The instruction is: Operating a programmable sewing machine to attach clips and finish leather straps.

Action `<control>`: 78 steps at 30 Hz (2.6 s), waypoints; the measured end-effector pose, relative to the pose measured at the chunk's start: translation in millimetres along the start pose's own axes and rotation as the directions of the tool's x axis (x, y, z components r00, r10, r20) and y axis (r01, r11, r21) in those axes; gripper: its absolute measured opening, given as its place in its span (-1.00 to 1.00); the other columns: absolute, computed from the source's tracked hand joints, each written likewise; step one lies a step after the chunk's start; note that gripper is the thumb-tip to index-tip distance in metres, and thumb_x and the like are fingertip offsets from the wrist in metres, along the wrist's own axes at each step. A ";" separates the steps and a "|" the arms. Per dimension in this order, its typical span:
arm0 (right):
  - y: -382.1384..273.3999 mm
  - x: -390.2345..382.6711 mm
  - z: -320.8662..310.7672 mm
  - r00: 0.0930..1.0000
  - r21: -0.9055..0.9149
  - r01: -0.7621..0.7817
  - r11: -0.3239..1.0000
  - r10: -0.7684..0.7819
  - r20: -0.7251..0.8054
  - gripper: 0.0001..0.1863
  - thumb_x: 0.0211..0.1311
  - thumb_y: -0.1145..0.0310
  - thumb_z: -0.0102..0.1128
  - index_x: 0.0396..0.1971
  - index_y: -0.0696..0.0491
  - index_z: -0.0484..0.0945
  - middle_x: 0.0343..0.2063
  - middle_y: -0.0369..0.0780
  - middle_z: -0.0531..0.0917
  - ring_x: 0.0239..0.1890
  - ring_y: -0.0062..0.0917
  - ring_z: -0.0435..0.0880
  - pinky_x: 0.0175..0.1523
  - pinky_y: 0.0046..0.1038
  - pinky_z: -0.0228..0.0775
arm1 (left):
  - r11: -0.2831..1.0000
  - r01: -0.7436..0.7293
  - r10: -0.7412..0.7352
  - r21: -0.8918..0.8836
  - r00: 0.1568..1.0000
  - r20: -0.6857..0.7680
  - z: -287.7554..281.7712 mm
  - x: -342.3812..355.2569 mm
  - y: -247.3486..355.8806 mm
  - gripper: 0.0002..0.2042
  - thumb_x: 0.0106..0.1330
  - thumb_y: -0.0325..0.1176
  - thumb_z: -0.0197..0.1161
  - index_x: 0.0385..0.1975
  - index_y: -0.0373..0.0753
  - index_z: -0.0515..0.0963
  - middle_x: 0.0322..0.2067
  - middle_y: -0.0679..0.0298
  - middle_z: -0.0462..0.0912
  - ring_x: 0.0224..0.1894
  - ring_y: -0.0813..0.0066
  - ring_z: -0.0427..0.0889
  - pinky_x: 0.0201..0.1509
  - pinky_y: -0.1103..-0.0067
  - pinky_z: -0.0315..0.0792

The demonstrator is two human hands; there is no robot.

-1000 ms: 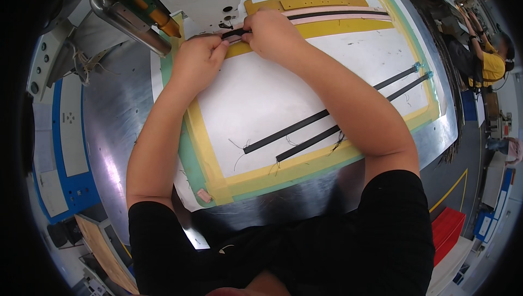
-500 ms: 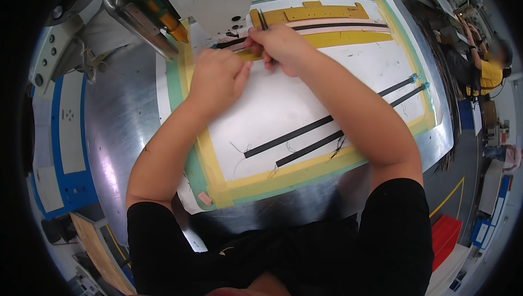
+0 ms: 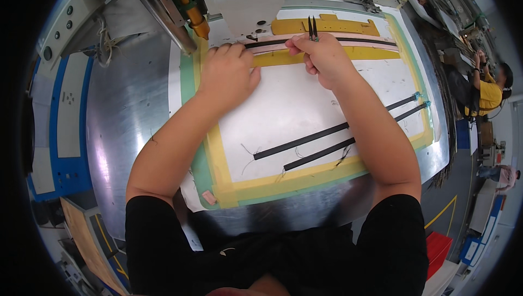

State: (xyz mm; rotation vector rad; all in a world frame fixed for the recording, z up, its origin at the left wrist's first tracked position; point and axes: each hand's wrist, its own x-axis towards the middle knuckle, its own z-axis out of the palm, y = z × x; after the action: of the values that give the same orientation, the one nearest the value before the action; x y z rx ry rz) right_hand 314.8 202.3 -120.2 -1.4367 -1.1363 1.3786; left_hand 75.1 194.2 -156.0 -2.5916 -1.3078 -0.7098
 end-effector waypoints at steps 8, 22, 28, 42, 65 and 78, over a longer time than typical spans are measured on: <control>22.8 7.0 -5.4 0.906 -0.760 0.248 0.601 -0.422 -0.038 -0.78 0.41 0.35 0.32 -0.08 0.13 0.77 -0.21 -0.06 0.81 -0.12 -0.18 0.77 0.10 -0.26 0.56 | 0.992 0.106 -0.118 0.072 0.973 0.196 1.4 1.6 1.0 -0.51 0.43 -0.03 0.28 0.20 -0.24 0.62 0.16 0.20 0.65 0.22 0.19 0.59 0.28 0.25 0.43; 36.8 12.4 -15.1 0.838 -0.851 0.355 0.388 -0.535 0.106 -0.80 0.43 0.34 0.26 -0.10 0.11 0.71 -0.03 -0.07 0.69 0.03 -0.07 0.68 0.10 -0.11 0.52 | 0.990 0.090 -0.105 0.112 0.984 0.141 6.5 -3.4 2.8 -0.46 0.42 0.00 0.28 0.26 -0.23 0.57 0.23 0.16 0.62 0.24 0.14 0.58 0.29 0.20 0.43; 39.0 14.7 -13.4 0.827 -0.869 0.355 0.344 -0.550 0.119 -0.79 0.37 0.42 0.22 -0.07 0.03 0.73 -0.04 -0.08 0.69 0.06 -0.04 0.68 0.13 -0.05 0.54 | 0.992 0.084 -0.091 0.095 0.993 0.073 -7.5 -5.9 7.3 -0.66 0.35 -0.09 0.35 -0.06 -0.21 0.69 0.00 0.12 0.71 0.08 0.11 0.64 0.18 0.20 0.45; 28.0 8.3 -17.6 0.840 -0.783 0.400 0.476 -0.533 0.106 -0.85 0.28 0.45 0.32 -0.19 0.12 0.72 -0.10 -0.05 0.74 -0.01 -0.03 0.69 0.10 -0.11 0.53 | 0.872 0.442 -0.400 -0.208 0.404 -0.823 -276.7 -16.6 -167.3 -0.68 0.37 -0.21 0.39 -0.09 -0.36 0.63 0.02 0.03 0.60 0.01 0.17 0.58 0.14 0.30 0.45; 24.2 -1.5 -17.0 0.820 -0.762 0.429 0.485 -0.564 0.103 -0.82 0.37 0.37 0.29 -0.16 0.14 0.73 -0.11 0.01 0.76 0.01 0.01 0.71 0.14 -0.14 0.52 | 0.566 -0.143 0.537 0.812 0.811 -0.231 -305.0 103.2 -13.0 -0.87 0.30 -0.36 0.21 -0.29 -0.27 0.56 -0.34 0.19 0.61 -0.18 0.26 0.63 0.05 0.41 0.51; 24.6 -3.1 -18.0 0.786 -0.645 0.584 0.493 -0.543 0.296 -0.85 0.19 0.44 0.33 -0.26 0.13 0.74 -0.22 -0.01 0.77 -0.12 -0.02 0.73 0.04 -0.13 0.57 | 0.857 0.512 -0.380 -0.053 0.561 -0.735 -361.8 22.2 -170.8 -0.51 0.51 0.07 0.18 0.01 -0.30 0.67 -0.20 0.07 0.76 -0.10 0.04 0.71 0.08 0.27 0.49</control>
State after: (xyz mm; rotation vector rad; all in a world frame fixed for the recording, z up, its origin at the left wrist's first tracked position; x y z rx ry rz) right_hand 334.4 193.5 -142.1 -1.2969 -2.1128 0.4783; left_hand -172.8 191.2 158.9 -1.4975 -1.6128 -1.4469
